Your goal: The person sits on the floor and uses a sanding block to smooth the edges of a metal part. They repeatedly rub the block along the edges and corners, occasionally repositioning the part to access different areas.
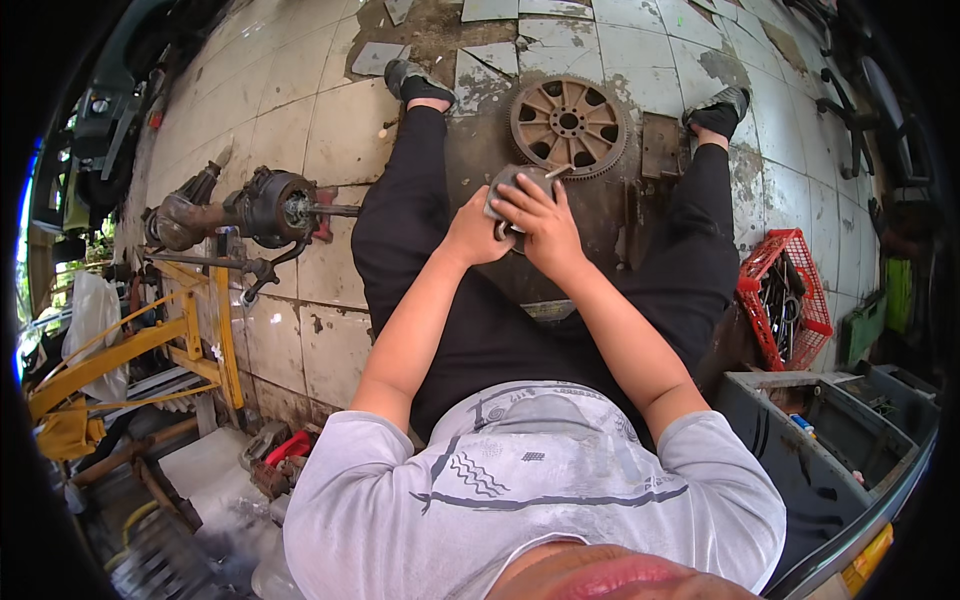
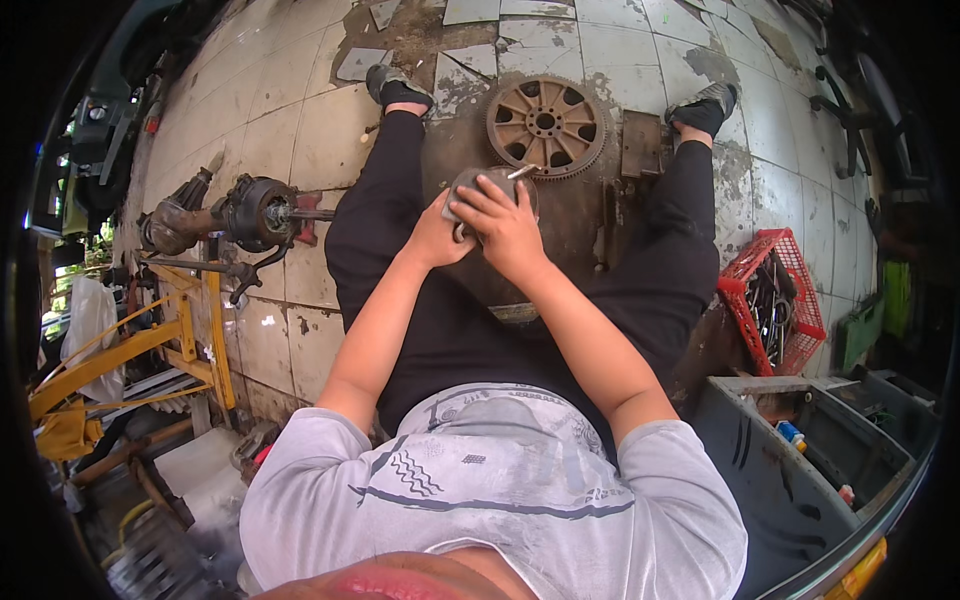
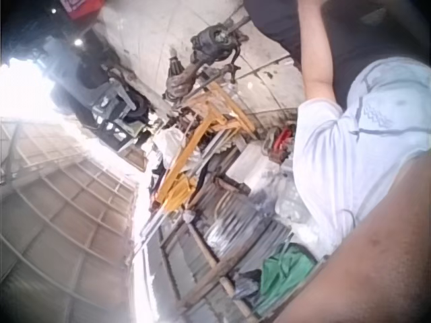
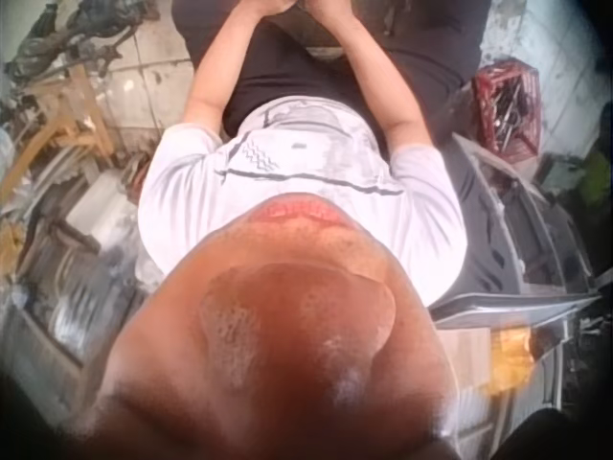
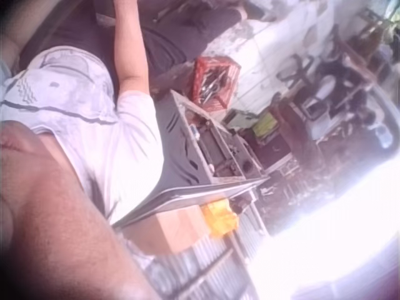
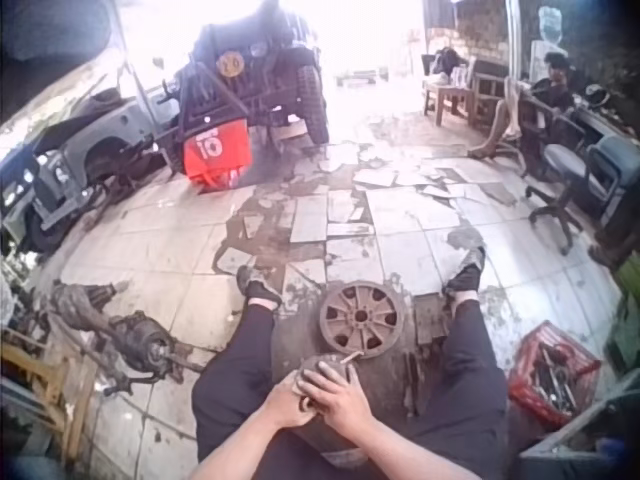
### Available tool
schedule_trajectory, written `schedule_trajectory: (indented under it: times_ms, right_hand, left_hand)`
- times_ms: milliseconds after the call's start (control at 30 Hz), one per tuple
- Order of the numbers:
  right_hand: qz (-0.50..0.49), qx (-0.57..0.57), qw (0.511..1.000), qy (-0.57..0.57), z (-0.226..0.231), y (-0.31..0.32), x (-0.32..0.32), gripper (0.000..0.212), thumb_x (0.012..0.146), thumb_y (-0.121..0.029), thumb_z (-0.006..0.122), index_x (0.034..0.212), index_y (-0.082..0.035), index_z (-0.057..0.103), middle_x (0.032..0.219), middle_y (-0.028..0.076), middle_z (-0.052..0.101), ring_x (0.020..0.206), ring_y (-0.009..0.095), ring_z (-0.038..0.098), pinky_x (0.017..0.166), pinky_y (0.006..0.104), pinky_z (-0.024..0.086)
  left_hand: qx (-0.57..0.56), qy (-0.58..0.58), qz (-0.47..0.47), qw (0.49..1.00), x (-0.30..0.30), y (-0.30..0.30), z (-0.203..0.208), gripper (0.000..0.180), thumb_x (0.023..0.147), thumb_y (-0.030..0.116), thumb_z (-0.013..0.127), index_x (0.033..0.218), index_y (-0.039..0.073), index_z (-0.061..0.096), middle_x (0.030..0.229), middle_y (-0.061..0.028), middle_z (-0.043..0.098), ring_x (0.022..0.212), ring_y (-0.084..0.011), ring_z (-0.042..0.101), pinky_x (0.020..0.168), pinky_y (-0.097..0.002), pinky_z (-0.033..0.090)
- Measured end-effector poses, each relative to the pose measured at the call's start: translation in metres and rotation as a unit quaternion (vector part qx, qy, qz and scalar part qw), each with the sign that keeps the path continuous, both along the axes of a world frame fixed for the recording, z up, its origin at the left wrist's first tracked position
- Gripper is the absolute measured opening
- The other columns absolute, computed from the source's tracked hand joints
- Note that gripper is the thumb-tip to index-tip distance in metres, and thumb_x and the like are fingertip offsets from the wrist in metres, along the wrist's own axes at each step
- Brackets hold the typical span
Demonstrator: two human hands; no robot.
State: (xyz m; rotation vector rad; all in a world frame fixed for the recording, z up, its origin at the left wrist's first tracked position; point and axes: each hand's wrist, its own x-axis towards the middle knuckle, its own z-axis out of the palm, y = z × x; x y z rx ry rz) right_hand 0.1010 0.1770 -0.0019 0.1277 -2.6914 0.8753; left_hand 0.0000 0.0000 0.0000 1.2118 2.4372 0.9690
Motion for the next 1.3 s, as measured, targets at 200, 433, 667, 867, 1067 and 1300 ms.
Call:
schedule_trajectory:
  times_ms: [200,433,667,867,1067,1300]
  right_hand:
    - [-0.054,-0.014,0.998,-0.006,-0.011,0.022,-0.022,0.066,0.088,0.007,0.065,0.144,-0.028,0.074,0.161,-0.002,0.064,0.158,0.031,0.049,0.120,0.0774,0.034]
    - [-0.095,-0.042,0.995,-0.004,-0.011,0.024,-0.020,0.058,0.092,0.002,0.064,0.142,-0.026,0.076,0.157,-0.001,0.066,0.158,0.031,0.049,0.120,0.0776,0.035]
    - [-0.002,-0.015,1.000,-0.001,0.001,0.002,0.006,0.061,0.091,0.002,0.067,0.144,-0.028,0.074,0.158,-0.002,0.066,0.158,0.029,0.049,0.122,0.0768,0.034]
    - [-0.091,-0.024,0.995,-0.017,-0.014,0.030,-0.016,0.064,0.090,0.005,0.064,0.144,-0.027,0.075,0.159,-0.001,0.065,0.158,0.030,0.050,0.121,0.0755,0.035]
    - [0.006,-0.011,1.000,0.007,0.009,0.003,0.001,0.066,0.089,0.005,0.066,0.145,-0.028,0.074,0.159,-0.002,0.065,0.157,0.029,0.050,0.120,0.0773,0.035]
    - [-0.059,-0.010,0.998,-0.024,-0.011,0.022,-0.009,0.069,0.088,0.009,0.064,0.147,-0.028,0.073,0.161,-0.001,0.064,0.159,0.031,0.048,0.122,0.0767,0.033]
  left_hand:
    - [-0.011,0.035,-0.039,0.999,-0.024,0.010,0.007,0.049,0.075,0.019,0.082,0.122,0.005,0.074,0.117,-0.0137,0.076,0.119,-0.0384,0.067,0.103,-0.0473,0.059]
    - [0.051,0.009,-0.009,0.999,-0.005,0.010,0.011,0.053,0.072,0.013,0.075,0.124,0.002,0.072,0.117,-0.0193,0.075,0.119,-0.0421,0.067,0.104,-0.0485,0.057]
    - [0.016,-0.001,0.014,1.000,0.003,0.002,0.008,0.046,0.075,0.018,0.081,0.119,0.006,0.073,0.114,-0.0143,0.076,0.121,-0.0389,0.067,0.099,-0.0504,0.060]
    - [0.035,0.003,-0.018,0.999,-0.005,0.011,0.005,0.059,0.072,0.012,0.075,0.130,0.001,0.070,0.119,-0.0194,0.074,0.118,-0.0417,0.066,0.105,-0.0468,0.057]
    - [-0.013,0.008,-0.024,1.000,-0.005,0.000,0.003,0.060,0.072,0.013,0.076,0.131,0.002,0.071,0.118,-0.0201,0.075,0.118,-0.0406,0.067,0.106,-0.0475,0.056]
    - [0.040,0.016,-0.017,0.999,-0.007,0.009,0.007,0.053,0.072,0.012,0.075,0.124,0.001,0.072,0.115,-0.0183,0.075,0.117,-0.0394,0.067,0.103,-0.0471,0.058]
